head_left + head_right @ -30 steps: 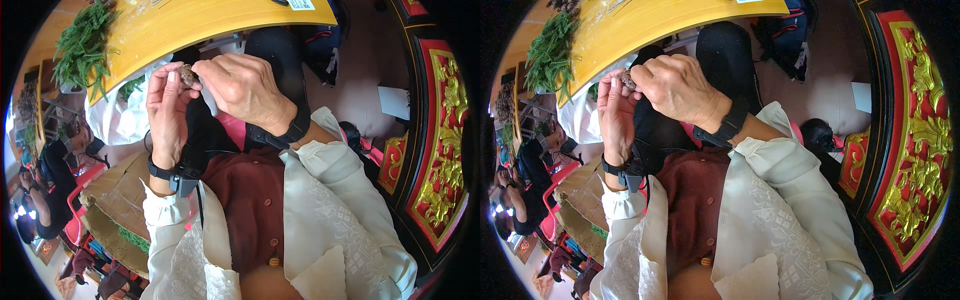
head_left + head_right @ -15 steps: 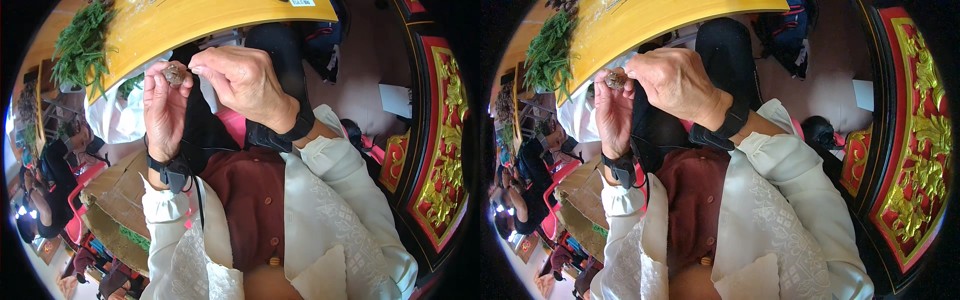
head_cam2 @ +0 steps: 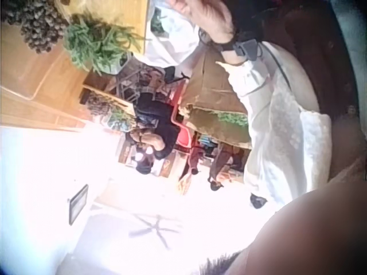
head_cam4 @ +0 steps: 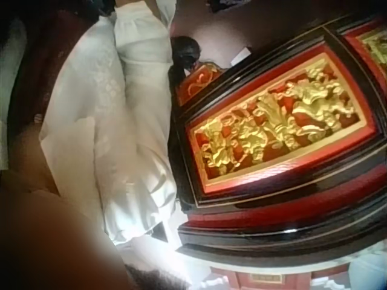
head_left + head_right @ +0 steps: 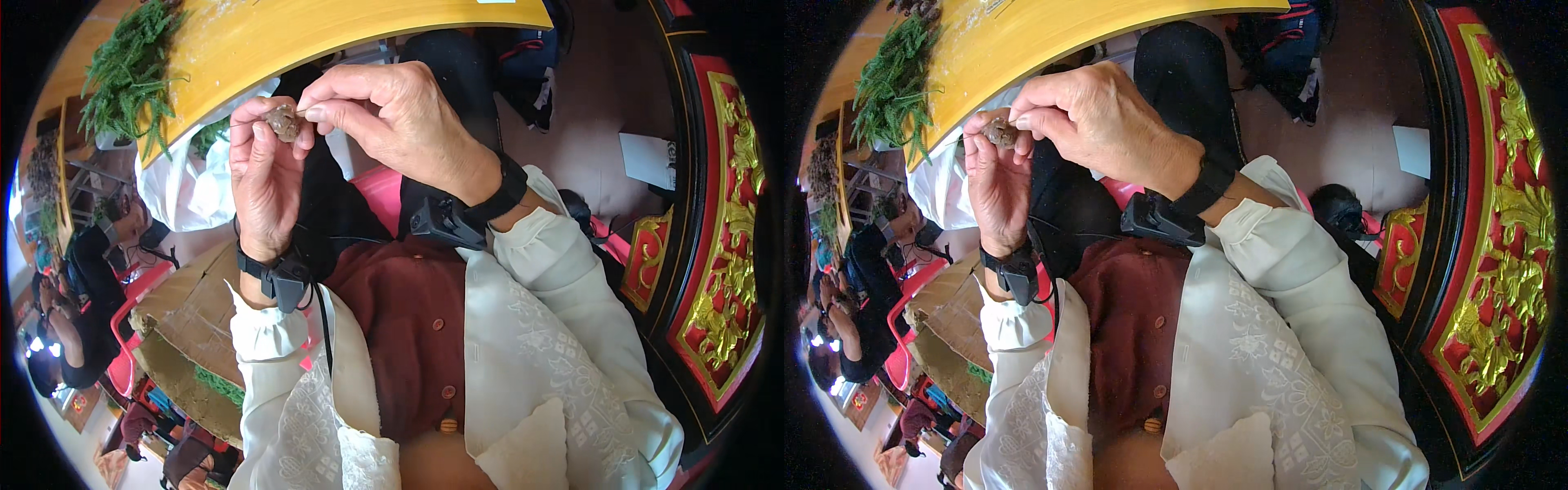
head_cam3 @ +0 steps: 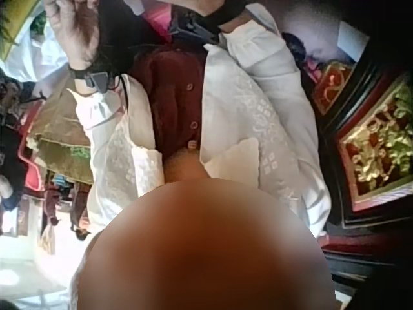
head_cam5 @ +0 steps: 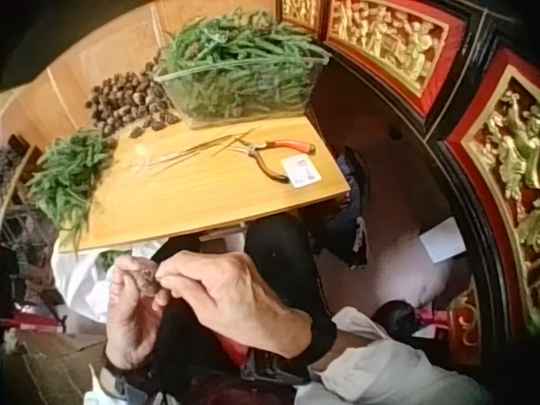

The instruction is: Attaching pine cones to artificial green needles using wire and pliers to create decorations.

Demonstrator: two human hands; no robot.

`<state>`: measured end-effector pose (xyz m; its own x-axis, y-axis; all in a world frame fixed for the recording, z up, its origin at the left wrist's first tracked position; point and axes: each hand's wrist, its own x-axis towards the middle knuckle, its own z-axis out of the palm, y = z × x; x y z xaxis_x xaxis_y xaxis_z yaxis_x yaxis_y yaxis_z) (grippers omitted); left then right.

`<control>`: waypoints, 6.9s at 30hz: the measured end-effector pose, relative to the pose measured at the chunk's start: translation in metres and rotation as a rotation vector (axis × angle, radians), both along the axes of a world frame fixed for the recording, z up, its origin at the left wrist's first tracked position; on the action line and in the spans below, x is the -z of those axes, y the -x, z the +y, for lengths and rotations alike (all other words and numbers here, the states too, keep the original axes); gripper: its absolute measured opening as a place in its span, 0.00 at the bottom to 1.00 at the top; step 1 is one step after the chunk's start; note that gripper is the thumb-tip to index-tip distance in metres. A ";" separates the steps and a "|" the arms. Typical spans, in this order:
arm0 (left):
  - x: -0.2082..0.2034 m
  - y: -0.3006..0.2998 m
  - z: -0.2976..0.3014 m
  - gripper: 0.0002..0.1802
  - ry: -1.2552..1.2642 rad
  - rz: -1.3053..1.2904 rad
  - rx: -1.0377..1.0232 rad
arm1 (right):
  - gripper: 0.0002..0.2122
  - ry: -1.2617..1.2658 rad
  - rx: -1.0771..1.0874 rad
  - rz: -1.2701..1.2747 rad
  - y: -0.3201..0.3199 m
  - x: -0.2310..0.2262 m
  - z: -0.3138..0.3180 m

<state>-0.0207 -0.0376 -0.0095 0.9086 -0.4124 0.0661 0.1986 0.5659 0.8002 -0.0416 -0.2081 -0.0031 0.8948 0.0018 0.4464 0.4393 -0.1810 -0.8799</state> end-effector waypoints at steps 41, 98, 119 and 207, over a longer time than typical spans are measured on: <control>-0.004 0.002 -0.003 0.09 -0.104 0.006 0.112 | 0.03 0.066 -0.038 0.049 -0.007 0.002 -0.019; -0.016 0.011 -0.007 0.10 -0.368 0.308 0.164 | 0.07 -0.317 -0.116 0.456 0.001 0.001 0.002; -0.009 0.002 0.003 0.09 -0.332 0.452 0.278 | 0.05 0.179 -0.033 -0.156 -0.012 0.009 -0.010; -0.011 0.001 -0.005 0.09 -0.684 -0.001 -0.022 | 0.06 0.264 0.148 0.050 -0.017 0.018 -0.017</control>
